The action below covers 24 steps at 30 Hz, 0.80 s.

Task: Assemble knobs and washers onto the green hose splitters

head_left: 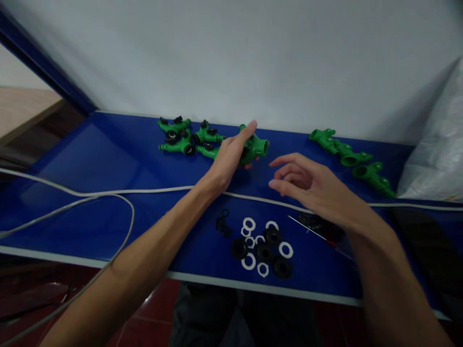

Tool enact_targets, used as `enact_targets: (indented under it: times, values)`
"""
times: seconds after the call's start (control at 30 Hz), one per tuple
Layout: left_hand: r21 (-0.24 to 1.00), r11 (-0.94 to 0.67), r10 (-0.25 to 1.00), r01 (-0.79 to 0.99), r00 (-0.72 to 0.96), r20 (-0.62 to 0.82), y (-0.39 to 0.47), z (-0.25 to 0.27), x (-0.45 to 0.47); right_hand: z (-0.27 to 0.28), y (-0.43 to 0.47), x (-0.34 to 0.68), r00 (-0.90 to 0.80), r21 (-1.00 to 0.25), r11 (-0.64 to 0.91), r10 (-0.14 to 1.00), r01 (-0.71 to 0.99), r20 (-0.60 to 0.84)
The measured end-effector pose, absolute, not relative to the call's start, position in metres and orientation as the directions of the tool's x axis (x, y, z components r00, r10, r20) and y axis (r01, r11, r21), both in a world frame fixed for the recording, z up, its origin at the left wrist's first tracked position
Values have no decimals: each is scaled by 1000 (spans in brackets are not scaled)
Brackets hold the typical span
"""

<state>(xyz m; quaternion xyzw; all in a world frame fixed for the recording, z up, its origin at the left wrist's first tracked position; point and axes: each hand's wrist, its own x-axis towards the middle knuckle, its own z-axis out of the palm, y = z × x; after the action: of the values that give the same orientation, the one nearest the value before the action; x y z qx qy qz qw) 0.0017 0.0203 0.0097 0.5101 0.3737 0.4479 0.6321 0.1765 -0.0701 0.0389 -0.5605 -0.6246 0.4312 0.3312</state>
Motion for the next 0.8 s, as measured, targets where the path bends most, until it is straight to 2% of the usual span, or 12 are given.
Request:
enact_targets:
  times: [0.13,0.27,0.37,0.47,0.63,0.8]
  values:
    - [964,67,954,-256,298,13,17,15,5,51,-86,177,-442,-763,98,859,639,-260]
    - [964,83,954,-252,301,-3,11,20,9,46,-101,169,-536,-684,179,766,707,-353]
    - [963,132,953,-236,297,-58,9,21,9,36,-104,170,-572,-667,243,749,705,-333]
    - [958,109,943,-266,333,-15,10,19,9,30,-101,175,-600,-655,305,748,691,-285]
    - [958,69,924,-278,379,43,12,18,8,32,-99,184,-560,-614,348,807,709,-190]
    - [945,111,929,-308,370,12,12,19,9,35,-100,173,-547,-587,402,832,703,-86]
